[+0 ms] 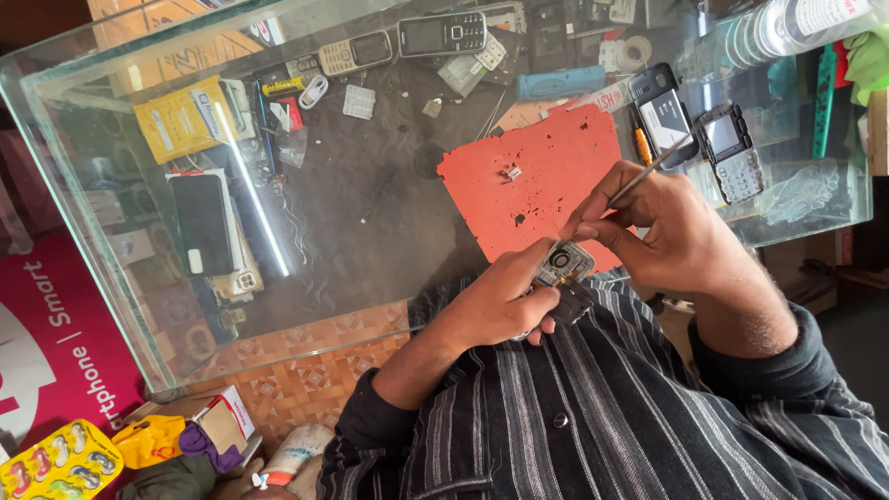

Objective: The person disassembles a mobile phone on a red mat, using a screwdriver to remove parts and a brush to clean the internal components. They apply liquid from a bottle to the phone board, continue brushing the parts, then carry the phone to another workbench and set it down.

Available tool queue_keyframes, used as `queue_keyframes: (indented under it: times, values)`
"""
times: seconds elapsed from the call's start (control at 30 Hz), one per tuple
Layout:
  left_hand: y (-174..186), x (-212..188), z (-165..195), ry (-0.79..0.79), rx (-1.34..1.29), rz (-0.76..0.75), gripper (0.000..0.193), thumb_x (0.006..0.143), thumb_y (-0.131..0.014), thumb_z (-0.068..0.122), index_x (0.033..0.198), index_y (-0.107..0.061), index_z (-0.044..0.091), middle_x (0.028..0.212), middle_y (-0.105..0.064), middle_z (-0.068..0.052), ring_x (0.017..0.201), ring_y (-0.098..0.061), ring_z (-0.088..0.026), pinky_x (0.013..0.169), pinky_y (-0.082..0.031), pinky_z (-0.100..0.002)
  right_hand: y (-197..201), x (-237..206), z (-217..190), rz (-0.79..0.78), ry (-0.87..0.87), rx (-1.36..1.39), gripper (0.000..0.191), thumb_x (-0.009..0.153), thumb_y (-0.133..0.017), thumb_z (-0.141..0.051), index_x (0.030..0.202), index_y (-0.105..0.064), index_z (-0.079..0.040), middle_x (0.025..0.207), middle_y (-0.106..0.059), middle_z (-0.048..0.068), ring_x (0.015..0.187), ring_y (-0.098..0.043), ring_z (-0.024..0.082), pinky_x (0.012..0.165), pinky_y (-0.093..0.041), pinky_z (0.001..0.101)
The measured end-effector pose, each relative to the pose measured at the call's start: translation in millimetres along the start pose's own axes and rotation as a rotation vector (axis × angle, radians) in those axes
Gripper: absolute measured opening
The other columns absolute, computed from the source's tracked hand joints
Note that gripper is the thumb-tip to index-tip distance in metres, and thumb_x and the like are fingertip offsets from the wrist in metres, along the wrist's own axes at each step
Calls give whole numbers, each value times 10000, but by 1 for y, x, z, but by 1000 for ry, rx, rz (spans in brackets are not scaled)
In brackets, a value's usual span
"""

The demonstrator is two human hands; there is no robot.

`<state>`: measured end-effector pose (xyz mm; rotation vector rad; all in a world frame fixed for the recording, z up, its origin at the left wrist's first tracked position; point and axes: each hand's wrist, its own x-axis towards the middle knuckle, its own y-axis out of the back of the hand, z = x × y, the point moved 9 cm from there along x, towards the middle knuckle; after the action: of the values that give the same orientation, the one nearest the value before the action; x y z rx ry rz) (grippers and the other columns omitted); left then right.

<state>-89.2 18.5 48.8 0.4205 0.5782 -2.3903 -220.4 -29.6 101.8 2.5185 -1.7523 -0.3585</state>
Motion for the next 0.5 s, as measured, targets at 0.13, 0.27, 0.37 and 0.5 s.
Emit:
queue_keyframes:
  times: [0.13,0.27,0.37,0.5]
  values:
    - [-2,1,0,-33,25,-24,465,914,-493,78,1355,-450,-61,782,-654,-114,584,-681,-163,496,-564,-316,2,2,18,15,-194,30,162,892,-674,95,1009,-631,-9,928,-792,98,884,-779,243,754,-625,321]
    - [3,1,-4,-8,36,14,509,928,-503,87,1405,-412,-64,771,-647,-111,586,-679,-168,505,-564,-321,-9,-8,-28,-19,268,-330,153,846,-653,116,901,-595,-14,985,-772,96,983,-793,261,820,-642,340]
    - [3,1,-6,11,49,16,602,903,-493,91,1479,-380,-43,707,-641,-116,540,-665,-174,500,-555,-319,-18,-16,-37,-51,387,-353,141,859,-658,100,908,-589,-12,1009,-760,118,1037,-776,291,821,-644,342]
    - [-4,2,-1,-38,110,-13,578,889,-510,84,1435,-412,-80,723,-661,-113,541,-689,-188,506,-560,-328,-4,-13,2,3,40,-91,116,921,-649,63,947,-557,-4,1023,-787,123,1008,-789,207,822,-652,319]
